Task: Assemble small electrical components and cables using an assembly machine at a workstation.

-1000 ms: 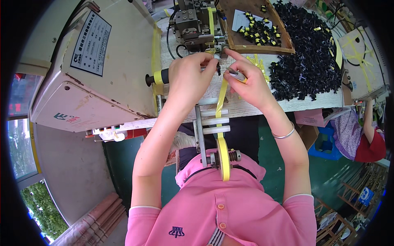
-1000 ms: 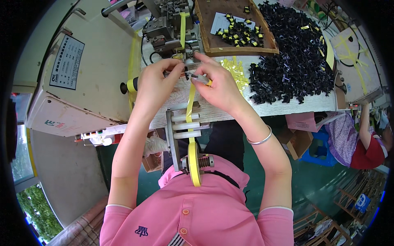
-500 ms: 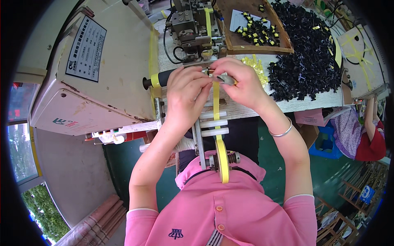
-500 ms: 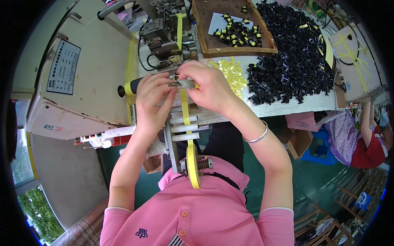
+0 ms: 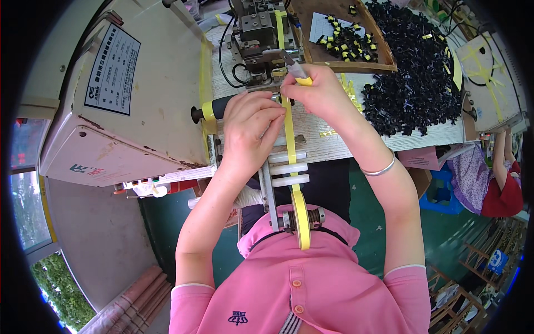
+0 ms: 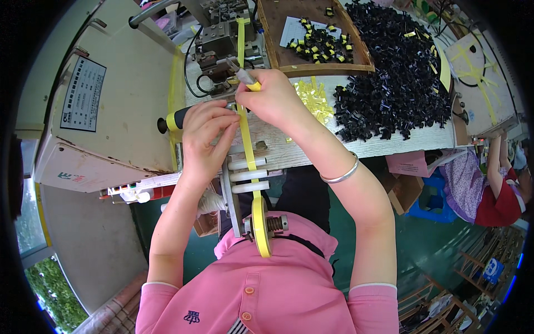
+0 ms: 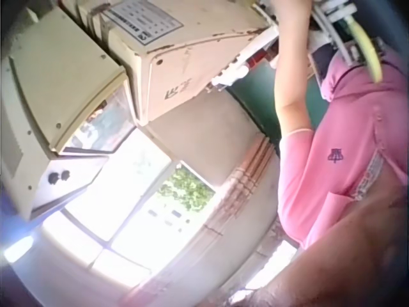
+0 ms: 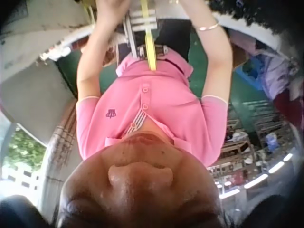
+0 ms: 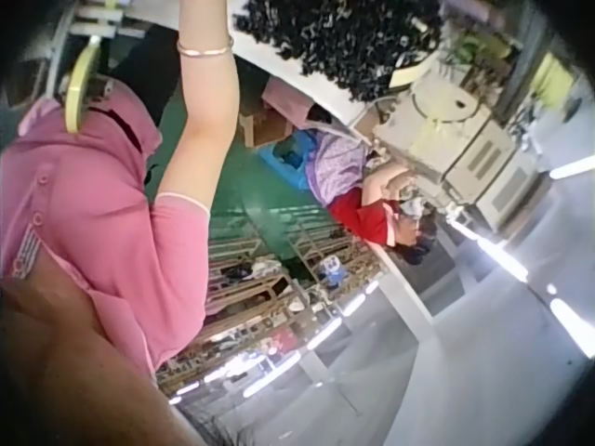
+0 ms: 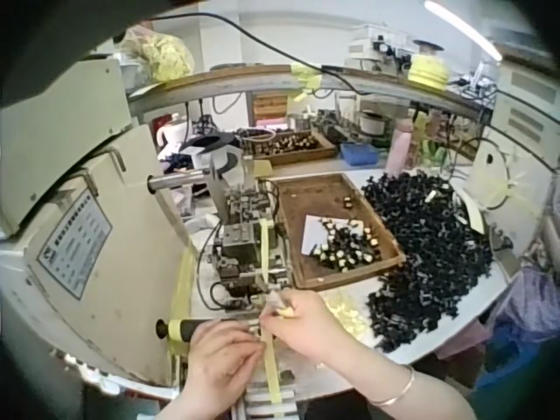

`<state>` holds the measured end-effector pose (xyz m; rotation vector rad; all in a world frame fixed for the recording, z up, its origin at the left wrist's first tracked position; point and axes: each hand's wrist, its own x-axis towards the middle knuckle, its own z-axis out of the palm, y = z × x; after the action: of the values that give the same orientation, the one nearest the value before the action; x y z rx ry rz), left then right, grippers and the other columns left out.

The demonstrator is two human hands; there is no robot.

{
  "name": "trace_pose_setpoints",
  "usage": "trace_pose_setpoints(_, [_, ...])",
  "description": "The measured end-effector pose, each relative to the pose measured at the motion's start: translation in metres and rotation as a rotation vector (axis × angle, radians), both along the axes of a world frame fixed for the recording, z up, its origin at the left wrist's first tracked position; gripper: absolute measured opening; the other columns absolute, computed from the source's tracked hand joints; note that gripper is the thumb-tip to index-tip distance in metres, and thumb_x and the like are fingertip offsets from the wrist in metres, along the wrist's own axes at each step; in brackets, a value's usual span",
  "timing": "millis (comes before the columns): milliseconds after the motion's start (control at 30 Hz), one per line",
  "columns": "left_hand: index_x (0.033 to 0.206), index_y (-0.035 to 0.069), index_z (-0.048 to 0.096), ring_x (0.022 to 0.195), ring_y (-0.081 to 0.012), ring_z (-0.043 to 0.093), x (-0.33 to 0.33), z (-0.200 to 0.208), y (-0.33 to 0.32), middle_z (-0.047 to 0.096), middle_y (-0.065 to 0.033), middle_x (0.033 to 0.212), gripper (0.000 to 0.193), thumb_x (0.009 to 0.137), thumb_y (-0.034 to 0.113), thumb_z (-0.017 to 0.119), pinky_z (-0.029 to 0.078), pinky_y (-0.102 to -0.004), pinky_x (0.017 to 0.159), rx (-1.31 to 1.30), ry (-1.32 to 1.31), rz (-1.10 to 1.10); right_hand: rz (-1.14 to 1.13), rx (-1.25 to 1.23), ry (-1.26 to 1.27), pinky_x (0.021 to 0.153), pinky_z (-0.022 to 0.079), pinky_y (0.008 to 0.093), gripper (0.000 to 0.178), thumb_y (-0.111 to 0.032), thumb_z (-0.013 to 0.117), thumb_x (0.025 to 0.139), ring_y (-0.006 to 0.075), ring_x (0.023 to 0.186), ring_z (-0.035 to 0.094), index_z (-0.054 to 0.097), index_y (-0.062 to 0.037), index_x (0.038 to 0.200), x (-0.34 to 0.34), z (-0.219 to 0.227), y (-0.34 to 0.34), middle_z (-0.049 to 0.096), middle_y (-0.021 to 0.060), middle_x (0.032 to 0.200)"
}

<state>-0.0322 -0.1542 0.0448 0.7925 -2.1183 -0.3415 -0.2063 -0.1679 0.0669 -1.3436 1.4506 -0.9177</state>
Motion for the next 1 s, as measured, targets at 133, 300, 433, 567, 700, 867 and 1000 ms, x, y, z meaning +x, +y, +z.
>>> trace_pose_setpoints(133, [0.083, 0.005, 0.065, 0.098, -0.0282, 0.060, 0.000, -0.001, 0.000, 0.065, -0.0065, 0.088, 0.014, 0.071, 0.000, 0.069, 0.041, -0.0411, 0.089, -0.007, 0.002, 0.000, -0.002, 0.000, 0.022, 0.047, 0.038, 0.0210, 0.007, -0.013, 0.066, 0.077, 0.0038, 0.058, 0.049, 0.064, -0.0064, 0.079, 0.001, -0.002, 0.000, 0.057, -0.0034, 0.067])
trace_pose_setpoints(300, [0.083, 0.004, 0.065, 0.097, -0.0284, 0.060, -0.001, 0.000, 0.000, 0.065, -0.0069, 0.087, 0.014, 0.070, 0.000, 0.069, 0.042, -0.0407, 0.088, -0.010, 0.004, 0.001, -0.012, -0.072, 0.055, 0.048, 0.041, 0.0236, 0.011, -0.015, 0.067, 0.077, 0.0103, 0.058, 0.054, 0.063, -0.0054, 0.080, 0.001, -0.009, 0.006, 0.058, 0.0003, 0.069])
trace_pose_setpoints(433, [0.082, 0.003, 0.064, 0.097, -0.0288, 0.060, 0.001, -0.003, 0.000, 0.065, -0.0074, 0.087, 0.014, 0.069, -0.001, 0.070, 0.042, -0.0406, 0.088, -0.009, 0.023, 0.005, -0.083, -0.590, 0.552, 0.056, 0.048, 0.0310, 0.014, -0.013, 0.068, 0.075, 0.0255, 0.069, 0.061, 0.063, -0.0058, 0.085, 0.007, -0.004, 0.020, 0.060, 0.0083, 0.090])
trace_pose_setpoints(567, [0.082, 0.003, 0.064, 0.097, -0.0290, 0.060, 0.000, -0.001, 0.000, 0.064, -0.0076, 0.087, 0.014, 0.069, -0.001, 0.070, 0.042, -0.0405, 0.087, -0.013, 0.030, -0.006, 0.061, -0.704, 0.531, 0.063, 0.050, 0.0353, 0.020, -0.007, 0.068, 0.070, 0.0292, 0.075, 0.062, 0.062, -0.0077, 0.088, -0.004, -0.003, 0.022, 0.058, 0.0090, 0.102])
trace_pose_setpoints(700, [0.082, 0.003, 0.064, 0.096, -0.0286, 0.061, 0.001, -0.001, 0.000, 0.064, -0.0079, 0.087, 0.015, 0.069, -0.001, 0.070, 0.043, -0.0403, 0.086, -0.019, 0.021, 0.018, 0.217, -0.677, 0.603, 0.063, 0.050, 0.0354, 0.023, -0.006, 0.067, 0.067, 0.0299, 0.075, 0.062, 0.062, -0.0077, 0.089, -0.012, -0.014, 0.017, 0.058, 0.0080, 0.099])
trace_pose_setpoints(867, [0.082, 0.003, 0.066, 0.094, -0.0258, 0.061, -0.003, 0.001, -0.004, 0.064, -0.0085, 0.088, 0.013, 0.070, 0.001, 0.070, 0.044, -0.0363, 0.085, 0.001, 0.074, 0.015, 0.225, -0.685, 0.283, 0.055, 0.047, 0.0281, 0.015, -0.013, 0.065, 0.079, 0.0194, 0.068, 0.061, 0.063, -0.0061, 0.093, -0.020, -0.034, -0.006, 0.061, 0.0065, 0.086])
trace_pose_setpoints(1000, [0.082, 0.003, 0.065, 0.083, -0.0263, 0.060, -0.003, 0.005, -0.006, 0.064, -0.0079, 0.084, 0.010, 0.073, 0.005, 0.070, 0.044, -0.0364, 0.077, 0.115, 0.129, 0.053, 0.153, -0.050, 0.040, 0.063, 0.046, 0.0272, 0.016, -0.018, 0.062, 0.086, 0.0159, 0.073, 0.060, 0.063, -0.0032, 0.092, -0.010, -0.014, 0.001, 0.062, 0.0069, 0.083])
